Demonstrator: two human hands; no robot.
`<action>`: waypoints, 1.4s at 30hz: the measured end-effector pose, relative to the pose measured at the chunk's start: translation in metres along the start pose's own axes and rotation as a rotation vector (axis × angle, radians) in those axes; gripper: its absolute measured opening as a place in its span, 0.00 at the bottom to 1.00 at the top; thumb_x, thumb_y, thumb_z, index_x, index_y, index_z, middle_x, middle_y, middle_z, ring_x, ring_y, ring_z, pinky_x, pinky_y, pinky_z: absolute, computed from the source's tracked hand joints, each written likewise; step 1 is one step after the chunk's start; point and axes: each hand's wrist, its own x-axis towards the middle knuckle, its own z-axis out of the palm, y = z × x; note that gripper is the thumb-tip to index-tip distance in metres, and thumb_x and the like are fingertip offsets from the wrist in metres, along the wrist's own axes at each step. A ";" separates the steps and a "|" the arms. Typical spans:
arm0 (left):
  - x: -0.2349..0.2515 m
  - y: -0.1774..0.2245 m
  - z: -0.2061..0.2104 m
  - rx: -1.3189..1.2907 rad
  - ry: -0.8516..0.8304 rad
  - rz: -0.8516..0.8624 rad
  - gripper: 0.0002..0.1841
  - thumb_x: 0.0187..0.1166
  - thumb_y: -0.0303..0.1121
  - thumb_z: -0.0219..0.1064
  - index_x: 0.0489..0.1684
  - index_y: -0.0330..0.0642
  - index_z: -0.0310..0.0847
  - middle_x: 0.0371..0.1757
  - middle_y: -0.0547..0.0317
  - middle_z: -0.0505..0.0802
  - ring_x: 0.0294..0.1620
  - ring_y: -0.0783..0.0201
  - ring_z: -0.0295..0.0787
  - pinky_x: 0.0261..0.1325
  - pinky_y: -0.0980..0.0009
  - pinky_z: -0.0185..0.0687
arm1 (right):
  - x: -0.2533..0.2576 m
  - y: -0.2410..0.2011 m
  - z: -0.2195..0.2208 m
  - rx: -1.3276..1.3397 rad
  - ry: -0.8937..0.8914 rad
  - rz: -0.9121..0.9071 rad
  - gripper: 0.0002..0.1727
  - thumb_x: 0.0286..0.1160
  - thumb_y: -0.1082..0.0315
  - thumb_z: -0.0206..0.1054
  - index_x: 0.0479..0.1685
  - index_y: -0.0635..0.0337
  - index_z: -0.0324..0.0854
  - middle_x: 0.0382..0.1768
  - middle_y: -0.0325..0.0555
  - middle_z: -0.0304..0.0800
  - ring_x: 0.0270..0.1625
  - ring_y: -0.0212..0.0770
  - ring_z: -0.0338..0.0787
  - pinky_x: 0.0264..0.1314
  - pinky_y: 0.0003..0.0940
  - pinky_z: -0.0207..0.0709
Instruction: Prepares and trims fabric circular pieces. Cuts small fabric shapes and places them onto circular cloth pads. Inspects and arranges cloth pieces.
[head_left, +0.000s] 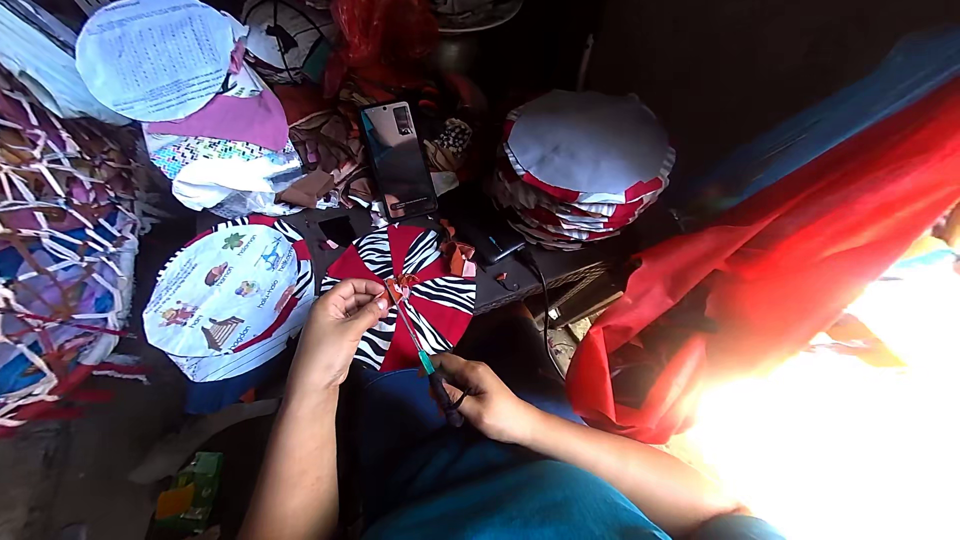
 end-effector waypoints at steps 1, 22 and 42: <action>0.001 -0.001 0.000 0.015 0.003 -0.004 0.09 0.75 0.15 0.66 0.45 0.37 0.82 0.34 0.65 0.90 0.33 0.77 0.87 0.43 0.80 0.85 | 0.000 0.000 0.000 0.002 0.004 0.015 0.17 0.83 0.68 0.54 0.57 0.73 0.78 0.28 0.37 0.80 0.25 0.21 0.79 0.30 0.18 0.75; 0.005 -0.001 -0.002 0.197 0.003 0.011 0.06 0.77 0.19 0.67 0.47 0.35 0.86 0.36 0.61 0.91 0.33 0.76 0.88 0.43 0.78 0.85 | 0.001 -0.007 0.000 0.150 0.006 0.131 0.13 0.84 0.68 0.53 0.55 0.67 0.77 0.24 0.29 0.78 0.21 0.19 0.79 0.24 0.16 0.75; 0.004 0.004 0.002 0.135 0.015 -0.038 0.05 0.80 0.20 0.66 0.46 0.34 0.85 0.33 0.63 0.92 0.31 0.77 0.90 0.39 0.80 0.87 | 0.002 -0.005 0.001 0.034 0.034 0.081 0.15 0.84 0.68 0.53 0.56 0.71 0.78 0.26 0.35 0.78 0.22 0.20 0.77 0.24 0.16 0.73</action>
